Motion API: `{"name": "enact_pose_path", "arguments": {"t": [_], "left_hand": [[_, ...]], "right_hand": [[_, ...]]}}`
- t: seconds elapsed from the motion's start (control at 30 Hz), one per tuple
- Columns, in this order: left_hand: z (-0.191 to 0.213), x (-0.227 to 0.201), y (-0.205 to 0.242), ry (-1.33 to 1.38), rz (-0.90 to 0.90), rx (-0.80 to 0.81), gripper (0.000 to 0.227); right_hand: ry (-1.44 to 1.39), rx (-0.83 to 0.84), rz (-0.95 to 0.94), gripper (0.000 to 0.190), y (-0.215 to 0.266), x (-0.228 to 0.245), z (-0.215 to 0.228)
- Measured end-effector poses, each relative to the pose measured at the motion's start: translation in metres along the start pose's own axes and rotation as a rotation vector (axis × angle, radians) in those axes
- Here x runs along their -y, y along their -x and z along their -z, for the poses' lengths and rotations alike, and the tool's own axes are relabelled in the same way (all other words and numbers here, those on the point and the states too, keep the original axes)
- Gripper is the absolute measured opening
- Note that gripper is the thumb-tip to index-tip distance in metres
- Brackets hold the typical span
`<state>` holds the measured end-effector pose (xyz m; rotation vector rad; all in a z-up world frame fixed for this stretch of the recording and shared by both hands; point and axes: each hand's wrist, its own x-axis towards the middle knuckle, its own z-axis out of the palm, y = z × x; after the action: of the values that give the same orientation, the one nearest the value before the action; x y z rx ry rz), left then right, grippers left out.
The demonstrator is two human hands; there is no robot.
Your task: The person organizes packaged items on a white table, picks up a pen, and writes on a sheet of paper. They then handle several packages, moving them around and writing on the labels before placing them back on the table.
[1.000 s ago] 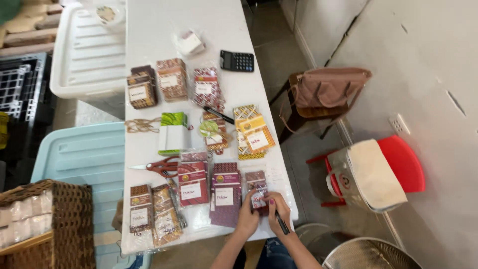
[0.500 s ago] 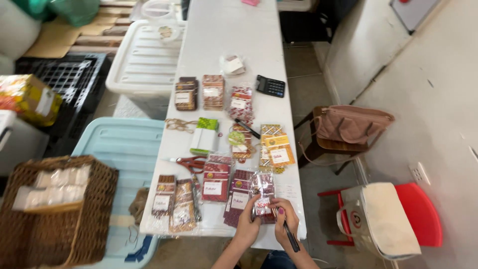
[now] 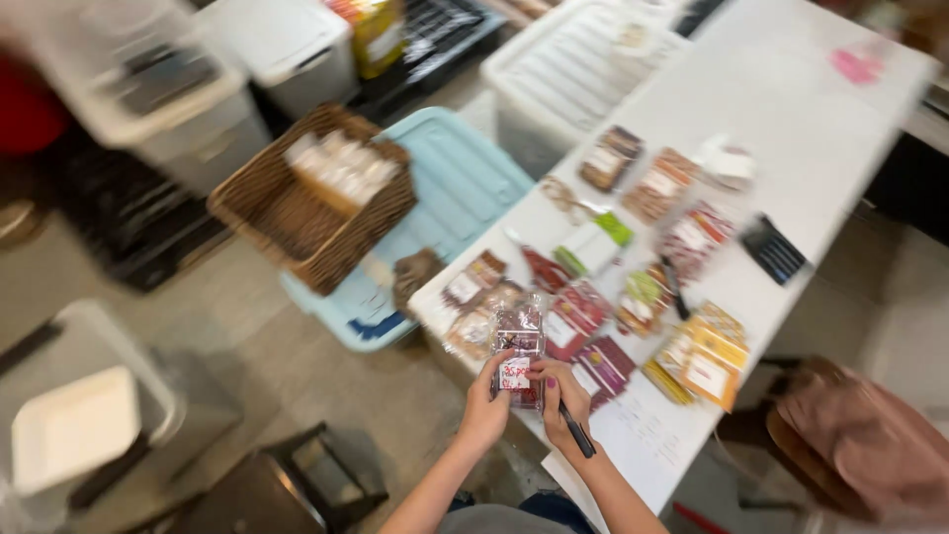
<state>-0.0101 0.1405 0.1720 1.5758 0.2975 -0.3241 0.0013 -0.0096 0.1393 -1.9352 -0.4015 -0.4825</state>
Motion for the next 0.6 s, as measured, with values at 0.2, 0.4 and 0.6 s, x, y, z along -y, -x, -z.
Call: {"name": "enact_pose_path", "arguments": {"t": [0.2,0.4,0.6], "left_hand": [[0.044,0.043,0.029,0.158,-0.053,-0.342,0.069],[0.068,0.051,0.084,0.207,-0.01,-0.589,0.072],[0.079,0.079,0.131,0.357,0.089,-0.779,0.071]], "right_hand": [[-0.191,0.33,0.108,0.033,0.0,0.013,-0.05],[-0.358,0.612,0.167,0.038,0.004,0.036,-0.087],[-0.461,0.765,0.294,0.036,0.035,0.056,-0.119]]}}
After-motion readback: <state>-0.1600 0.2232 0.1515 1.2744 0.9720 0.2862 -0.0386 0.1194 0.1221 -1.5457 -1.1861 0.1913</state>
